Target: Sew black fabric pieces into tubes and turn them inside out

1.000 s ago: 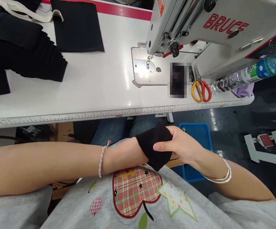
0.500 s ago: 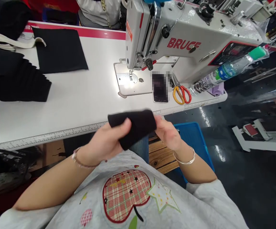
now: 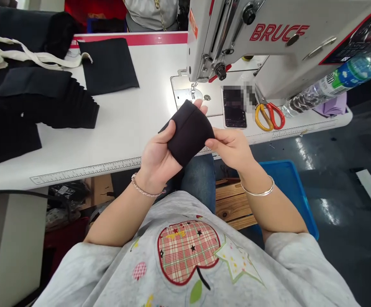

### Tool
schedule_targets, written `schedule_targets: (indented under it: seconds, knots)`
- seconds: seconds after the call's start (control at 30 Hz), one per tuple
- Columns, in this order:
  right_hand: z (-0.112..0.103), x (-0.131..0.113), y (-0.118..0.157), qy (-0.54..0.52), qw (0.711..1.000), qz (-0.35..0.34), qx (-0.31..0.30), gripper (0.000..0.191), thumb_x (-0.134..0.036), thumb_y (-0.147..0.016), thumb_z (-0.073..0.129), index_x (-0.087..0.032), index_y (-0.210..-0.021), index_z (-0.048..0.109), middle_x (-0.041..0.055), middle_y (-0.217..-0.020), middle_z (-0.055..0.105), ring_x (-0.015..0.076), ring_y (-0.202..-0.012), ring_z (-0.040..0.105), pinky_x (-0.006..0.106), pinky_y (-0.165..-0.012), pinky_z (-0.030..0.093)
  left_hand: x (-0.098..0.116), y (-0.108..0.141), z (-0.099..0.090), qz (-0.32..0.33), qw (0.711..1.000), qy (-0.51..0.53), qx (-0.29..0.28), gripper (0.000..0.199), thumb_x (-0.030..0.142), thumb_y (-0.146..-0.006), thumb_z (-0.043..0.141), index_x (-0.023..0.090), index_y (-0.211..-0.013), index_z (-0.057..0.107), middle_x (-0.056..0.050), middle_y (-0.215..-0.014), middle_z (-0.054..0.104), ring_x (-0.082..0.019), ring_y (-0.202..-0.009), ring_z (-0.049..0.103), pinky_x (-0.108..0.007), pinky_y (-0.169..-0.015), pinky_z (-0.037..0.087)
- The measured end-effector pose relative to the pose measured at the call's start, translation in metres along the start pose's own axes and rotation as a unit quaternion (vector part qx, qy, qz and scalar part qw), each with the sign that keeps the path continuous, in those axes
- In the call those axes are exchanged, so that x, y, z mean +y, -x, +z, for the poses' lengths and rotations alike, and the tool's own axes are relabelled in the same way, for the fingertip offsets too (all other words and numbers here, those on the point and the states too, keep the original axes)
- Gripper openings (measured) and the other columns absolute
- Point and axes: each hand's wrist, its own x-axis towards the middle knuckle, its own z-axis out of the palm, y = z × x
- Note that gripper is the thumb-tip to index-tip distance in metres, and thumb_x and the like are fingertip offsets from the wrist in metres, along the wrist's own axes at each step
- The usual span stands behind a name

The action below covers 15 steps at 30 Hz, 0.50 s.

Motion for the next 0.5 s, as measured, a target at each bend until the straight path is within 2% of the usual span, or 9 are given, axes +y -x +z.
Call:
schedule_targets:
  seconds: [0.03,0.1,0.17,0.2,0.27,0.33,0.43,0.5]
  knots:
    - [0.004,-0.003,0.001,0.014,0.999,-0.002,0.029,0.041,-0.060,-0.083,0.063,-0.019,-0.079,0.069,0.0009,-0.074,0.057,0.0185,-0.076,0.055,0.033,-0.074,0.045,0.001,0.000,0.000,0.010,1.000,-0.001,0.004,0.048,0.020,-0.104,0.016,0.016,-0.148,0.034,-0.002,-0.142,0.055,-0.018,-0.140,0.039,-0.036,-0.117,0.037]
    - [0.016,-0.011,0.006,0.071,0.987,-0.028,0.142,0.032,-0.054,-0.085,0.063,-0.023,-0.089,0.069,0.0041,-0.088,0.064,0.0228,-0.091,0.059,0.038,-0.085,0.047,0.002,0.001,0.001,0.033,0.999,-0.001,0.015,0.048,0.021,-0.104,0.018,0.018,-0.150,0.031,-0.001,-0.142,0.056,-0.017,-0.140,0.039,-0.035,-0.117,0.036]
    - [0.031,-0.017,0.011,0.148,0.949,-0.083,0.266,0.024,-0.047,-0.091,0.057,-0.025,-0.093,0.068,0.0067,-0.098,0.067,0.0246,-0.102,0.060,0.043,-0.094,0.047,0.002,0.002,0.002,0.059,0.998,-0.001,0.024,0.049,0.022,-0.104,0.019,0.020,-0.152,0.028,-0.002,-0.142,0.056,-0.018,-0.140,0.040,-0.035,-0.117,0.036]
    - [0.039,-0.019,0.013,0.183,0.931,-0.116,0.293,0.023,-0.043,-0.093,0.053,-0.026,-0.092,0.068,0.0073,-0.099,0.068,0.0245,-0.103,0.061,0.044,-0.095,0.047,0.001,0.003,0.003,0.073,0.997,-0.002,0.026,0.049,0.023,-0.104,0.021,0.020,-0.152,0.027,-0.002,-0.142,0.056,-0.018,-0.140,0.040,-0.035,-0.118,0.036]
    - [0.053,-0.019,0.016,0.241,0.908,-0.178,0.294,0.023,-0.036,-0.096,0.049,-0.025,-0.088,0.069,0.0072,-0.094,0.070,0.0229,-0.097,0.064,0.043,-0.092,0.050,-0.002,0.003,0.005,0.100,0.995,-0.011,0.025,0.048,0.025,-0.103,0.025,0.022,-0.151,0.030,-0.002,-0.142,0.056,-0.018,-0.140,0.040,-0.034,-0.118,0.035]
    - [0.062,-0.015,0.018,0.277,0.892,-0.215,0.285,0.024,-0.028,-0.097,0.048,-0.024,-0.088,0.070,0.0072,-0.091,0.072,0.0209,-0.094,0.067,0.040,-0.089,0.054,-0.006,0.004,0.006,0.122,0.992,-0.023,0.022,0.045,0.027,-0.103,0.027,0.021,-0.145,0.041,-0.002,-0.140,0.058,-0.016,-0.140,0.040,-0.030,-0.118,0.035]
    - [0.069,-0.006,0.018,0.318,0.871,-0.240,0.288,0.024,-0.024,-0.097,0.049,-0.020,-0.092,0.071,0.0080,-0.094,0.074,0.0196,-0.097,0.068,0.038,-0.087,0.056,-0.011,0.004,0.006,0.148,0.988,-0.032,0.023,0.041,0.028,-0.103,0.027,0.018,-0.129,0.057,-0.002,-0.143,0.055,-0.015,-0.142,0.039,-0.029,-0.118,0.036]
    - [0.070,-0.001,0.018,0.332,0.859,-0.254,0.296,0.021,-0.023,-0.096,0.052,-0.019,-0.093,0.072,0.0077,-0.095,0.075,0.0192,-0.097,0.068,0.037,-0.085,0.057,-0.013,0.004,0.005,0.173,0.984,-0.033,0.025,0.039,0.027,-0.103,0.029,0.016,-0.123,0.060,-0.003,-0.150,0.047,-0.017,-0.142,0.038,-0.031,-0.119,0.036]
